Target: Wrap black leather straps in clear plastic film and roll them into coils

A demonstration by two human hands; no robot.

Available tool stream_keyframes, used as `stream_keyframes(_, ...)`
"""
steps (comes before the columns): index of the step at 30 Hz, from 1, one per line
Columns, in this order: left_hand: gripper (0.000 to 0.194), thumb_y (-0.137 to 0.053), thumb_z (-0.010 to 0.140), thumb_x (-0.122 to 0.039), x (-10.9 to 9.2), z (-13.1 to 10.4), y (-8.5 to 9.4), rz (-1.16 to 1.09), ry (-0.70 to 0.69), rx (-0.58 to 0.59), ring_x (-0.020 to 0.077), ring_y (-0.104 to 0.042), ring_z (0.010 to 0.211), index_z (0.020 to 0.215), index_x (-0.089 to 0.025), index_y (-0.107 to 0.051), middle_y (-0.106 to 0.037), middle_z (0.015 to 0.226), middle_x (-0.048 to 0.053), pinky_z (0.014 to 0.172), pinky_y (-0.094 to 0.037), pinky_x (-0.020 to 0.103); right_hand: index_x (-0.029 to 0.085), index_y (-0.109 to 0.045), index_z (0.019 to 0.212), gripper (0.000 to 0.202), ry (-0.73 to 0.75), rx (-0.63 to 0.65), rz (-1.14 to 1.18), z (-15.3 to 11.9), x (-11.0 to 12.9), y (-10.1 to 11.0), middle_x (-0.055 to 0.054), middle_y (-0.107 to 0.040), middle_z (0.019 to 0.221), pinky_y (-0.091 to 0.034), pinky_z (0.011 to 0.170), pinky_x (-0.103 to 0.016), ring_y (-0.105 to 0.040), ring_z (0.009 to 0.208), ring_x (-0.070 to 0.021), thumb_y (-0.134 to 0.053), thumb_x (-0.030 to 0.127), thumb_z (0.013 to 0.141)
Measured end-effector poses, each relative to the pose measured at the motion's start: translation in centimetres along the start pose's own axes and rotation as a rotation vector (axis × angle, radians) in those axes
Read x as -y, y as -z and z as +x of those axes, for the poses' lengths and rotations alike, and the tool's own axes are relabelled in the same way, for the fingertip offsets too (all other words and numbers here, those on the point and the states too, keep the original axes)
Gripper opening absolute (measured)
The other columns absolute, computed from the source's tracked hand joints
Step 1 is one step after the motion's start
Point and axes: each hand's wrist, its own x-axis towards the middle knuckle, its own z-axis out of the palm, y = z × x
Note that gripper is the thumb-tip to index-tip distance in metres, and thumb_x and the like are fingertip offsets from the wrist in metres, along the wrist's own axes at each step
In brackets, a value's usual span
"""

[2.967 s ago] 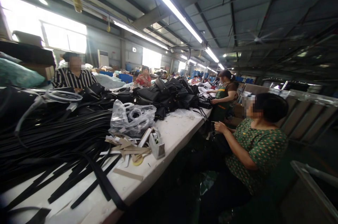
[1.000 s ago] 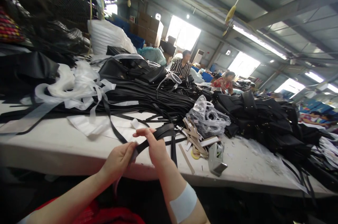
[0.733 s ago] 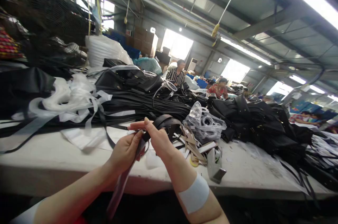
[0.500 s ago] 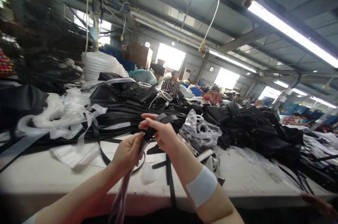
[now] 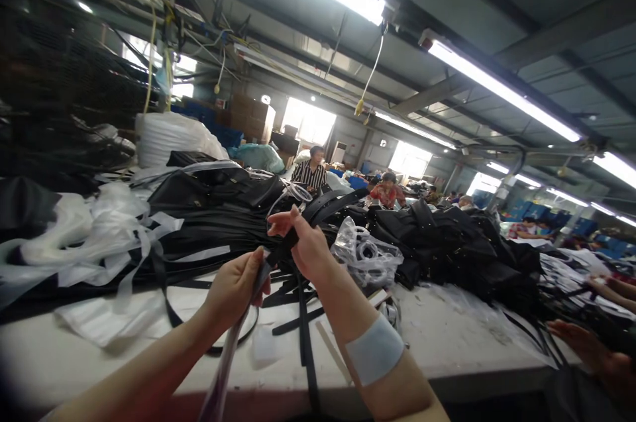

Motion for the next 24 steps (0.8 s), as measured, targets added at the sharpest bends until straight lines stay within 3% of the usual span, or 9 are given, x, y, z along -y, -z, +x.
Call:
stream_keyframes(4,0.055,-0.038,0.088,-0.065,-0.5,0.3,-0.5,0.002,-0.024,0.019,0.0085,-0.046,0.031,0.060,-0.019,-0.051,-0.056,0.045,-0.002,0.032,-0.032,0.018,0.018,-0.074,0.098,0.050,-0.140,0.133,-0.183,-1.8,-0.7,-0.8,-0.004,-0.066,0.073,-0.047,0.060,-0.030,-0.058,0.059,-0.0156,-0.048,0.060,0.089)
stream_keyframes(6,0.056,-0.037,0.088,-0.066,-0.1,-0.1,-0.9,0.011,-0.010,0.041,0.0082,-0.043,0.029,0.059,-0.019,-0.049,-0.052,0.042,-0.003,0.031,-0.029,0.018,0.018,-0.074,0.098,0.041,-0.142,0.148,-0.179,-2.2,-0.1,-0.8,-0.003,-0.065,0.072,-0.048,0.065,-0.030,-0.058,0.061,-0.0154,-0.054,0.053,0.088)
stream_keyframes(10,0.055,-0.035,0.088,-0.066,1.5,-1.0,-1.8,0.044,0.020,0.086,0.0101,-0.047,0.030,0.061,-0.020,-0.049,-0.051,0.042,-0.004,0.031,-0.031,0.019,0.018,-0.073,0.087,0.021,0.011,-0.033,0.003,-1.4,2.8,-0.1,0.005,-0.051,0.056,-0.046,0.085,-0.032,-0.052,0.058,-0.0105,-0.069,0.037,0.079)
stream_keyframes(12,0.056,-0.035,0.089,-0.065,1.7,-1.1,-2.1,0.043,0.005,0.108,0.0107,-0.050,0.032,0.059,-0.020,-0.049,-0.053,0.043,-0.003,0.034,-0.033,0.019,0.018,-0.072,0.083,0.019,0.038,-0.073,0.013,-0.7,4.1,0.5,0.009,-0.038,0.048,-0.045,0.087,-0.033,-0.044,0.050,-0.0084,-0.070,0.037,0.078)
stream_keyframes(15,0.057,-0.036,0.089,-0.064,1.0,-0.8,-2.2,0.010,-0.025,0.101,0.0105,-0.050,0.034,0.057,-0.020,-0.050,-0.054,0.043,-0.002,0.036,-0.035,0.020,0.017,-0.074,0.084,0.029,0.040,-0.027,-0.041,0.1,5.3,1.1,0.009,-0.033,0.044,-0.045,0.089,-0.037,-0.045,0.049,-0.0100,-0.066,0.045,0.082)
stream_keyframes(18,0.057,-0.037,0.088,-0.065,-0.7,0.2,-2.2,-0.035,-0.032,0.090,0.0101,-0.049,0.033,0.056,-0.019,-0.050,-0.054,0.042,-0.002,0.035,-0.035,0.020,0.016,-0.076,0.090,0.045,0.058,0.012,-0.128,0.2,5.4,1.2,0.002,-0.051,0.051,-0.044,0.087,-0.037,-0.056,0.062,-0.0151,-0.057,0.056,0.086)
stream_keyframes(20,0.057,-0.038,0.087,-0.066,-1.9,1.0,-2.1,-0.053,-0.038,0.081,0.0099,-0.049,0.032,0.057,-0.019,-0.050,-0.054,0.042,-0.002,0.034,-0.035,0.019,0.016,-0.076,0.093,0.052,0.067,0.020,-0.208,0.1,5.3,0.9,-0.005,-0.067,0.069,-0.044,0.087,-0.037,-0.062,0.078,-0.0192,-0.054,0.062,0.086)
stream_keyframes(22,0.056,-0.040,0.086,-0.066,-2.9,1.7,-2.1,-0.073,-0.043,0.075,0.0100,-0.049,0.032,0.058,-0.019,-0.050,-0.055,0.042,-0.002,0.034,-0.036,0.019,0.016,-0.076,0.094,0.057,0.063,0.029,-0.256,0.0,5.3,0.7,-0.009,-0.072,0.084,-0.044,0.088,-0.037,-0.063,0.090,-0.0224,-0.051,0.067,0.085)
stream_keyframes(24,0.054,-0.042,0.085,-0.066,-3.4,2.2,-2.1,-0.097,-0.044,0.087,0.0103,-0.049,0.031,0.059,-0.019,-0.050,-0.055,0.042,-0.003,0.033,-0.036,0.019,0.016,-0.076,0.092,0.061,0.056,0.028,-0.251,0.1,5.6,0.6,-0.010,-0.073,0.086,-0.045,0.090,-0.038,-0.064,0.092,-0.0234,-0.048,0.070,0.084)
